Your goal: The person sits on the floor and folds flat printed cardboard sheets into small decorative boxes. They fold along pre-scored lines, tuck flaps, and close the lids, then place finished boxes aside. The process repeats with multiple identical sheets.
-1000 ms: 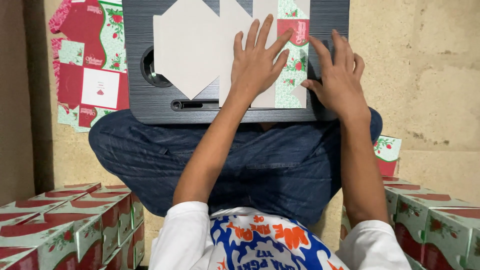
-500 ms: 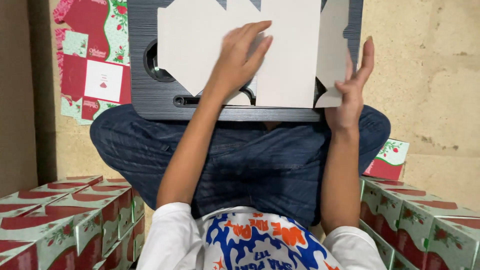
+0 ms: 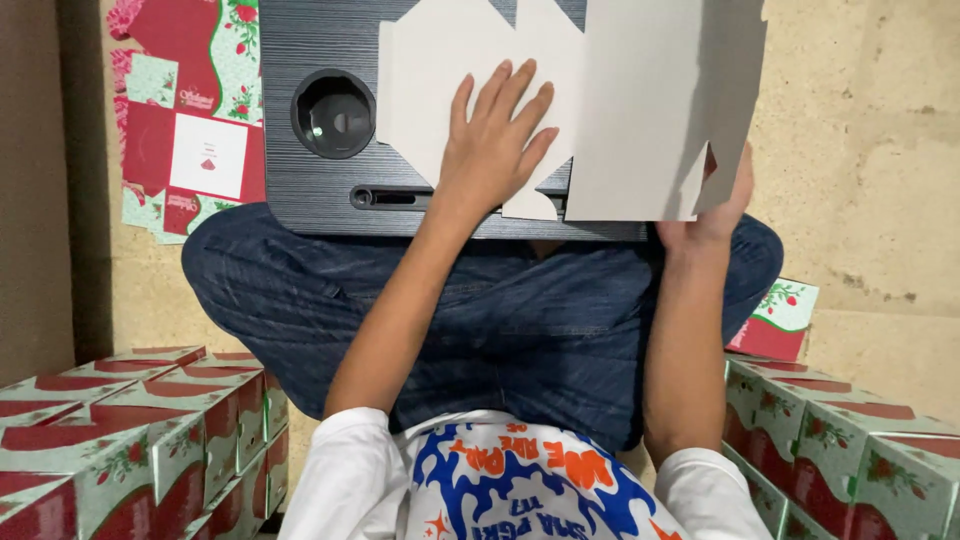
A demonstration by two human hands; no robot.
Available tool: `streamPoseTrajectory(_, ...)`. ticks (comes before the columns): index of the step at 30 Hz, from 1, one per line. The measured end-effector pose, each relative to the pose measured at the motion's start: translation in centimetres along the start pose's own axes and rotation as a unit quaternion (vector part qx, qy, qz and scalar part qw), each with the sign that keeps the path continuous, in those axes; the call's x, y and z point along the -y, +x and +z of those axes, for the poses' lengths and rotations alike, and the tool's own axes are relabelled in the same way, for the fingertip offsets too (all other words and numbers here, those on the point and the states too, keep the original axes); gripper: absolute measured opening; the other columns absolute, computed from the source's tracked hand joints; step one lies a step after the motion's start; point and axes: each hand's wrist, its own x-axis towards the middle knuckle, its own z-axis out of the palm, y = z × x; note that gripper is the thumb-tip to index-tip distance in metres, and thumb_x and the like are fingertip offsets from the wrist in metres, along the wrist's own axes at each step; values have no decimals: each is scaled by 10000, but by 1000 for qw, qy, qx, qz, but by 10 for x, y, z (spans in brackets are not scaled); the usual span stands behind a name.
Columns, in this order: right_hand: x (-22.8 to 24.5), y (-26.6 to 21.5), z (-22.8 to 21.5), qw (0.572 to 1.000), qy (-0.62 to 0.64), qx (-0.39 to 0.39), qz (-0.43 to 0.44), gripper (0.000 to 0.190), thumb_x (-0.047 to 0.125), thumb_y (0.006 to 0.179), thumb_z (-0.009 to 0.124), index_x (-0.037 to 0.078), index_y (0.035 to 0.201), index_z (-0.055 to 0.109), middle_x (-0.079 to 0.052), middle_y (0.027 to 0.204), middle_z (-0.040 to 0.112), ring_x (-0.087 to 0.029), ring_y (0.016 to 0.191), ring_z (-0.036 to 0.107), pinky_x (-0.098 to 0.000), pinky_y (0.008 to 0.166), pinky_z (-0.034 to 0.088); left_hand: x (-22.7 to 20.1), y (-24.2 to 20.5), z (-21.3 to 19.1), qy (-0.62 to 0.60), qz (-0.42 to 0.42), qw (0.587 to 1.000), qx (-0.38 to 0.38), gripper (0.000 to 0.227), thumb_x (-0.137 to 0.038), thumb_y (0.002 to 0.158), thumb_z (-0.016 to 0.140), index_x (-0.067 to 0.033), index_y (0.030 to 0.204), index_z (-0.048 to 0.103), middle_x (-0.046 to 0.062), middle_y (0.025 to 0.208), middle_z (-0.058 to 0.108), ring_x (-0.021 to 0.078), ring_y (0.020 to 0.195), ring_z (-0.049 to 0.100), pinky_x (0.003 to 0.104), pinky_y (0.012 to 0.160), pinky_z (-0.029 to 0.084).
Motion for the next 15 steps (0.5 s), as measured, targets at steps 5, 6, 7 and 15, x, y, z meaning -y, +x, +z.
streamPoseTrajectory(5, -25, -1, 19, 867, -425, 199, -167, 271, 183, 1075, 533, 66, 1319, 561, -137, 1366, 559, -301, 1332, 521, -422, 1164, 422, -3, 2, 1, -19, -12, 1000, 3, 389, -385, 1086, 586, -167, 1407, 613, 77, 1539, 495, 298, 1463, 416, 586, 1188, 267)
streamPoseTrajectory(6, -30, -1, 22, 868, -423, 201, -166, 271, 183, 1075, 533, 66, 1319, 561, -137, 1366, 559, -301, 1332, 521, -422, 1164, 422, 7, -4, -5, -17, -13, 1000, 3, 389, -385, 1086, 586, -167, 1407, 613, 77, 1539, 495, 298, 1463, 416, 586, 1188, 267)
streamPoseTrajectory(7, -34, -1, 25, 781, -532, 250, -211, 331, 148, 1111, 518, 43, 1425, 516, -173, 1479, 509, -325, 1423, 474, -448, 1220, 390, 16, -9, -10, -87, -57, 994, -20, 422, -423, 1071, 565, -172, 1408, 612, 76, 1536, 506, 298, 1453, 440, 572, 1185, 288)
streamPoseTrajectory(15, -47, 1, 28, 487, -776, 288, -277, 406, 262, 1161, 491, 176, 1557, 513, -95, 1631, 459, -282, 1437, 489, -414, 1082, 299, 97, -4, -31, -539, -332, 758, -158, 678, -685, 964, 418, -213, 1410, 612, 69, 1511, 588, 300, 1385, 602, 469, 1162, 436)
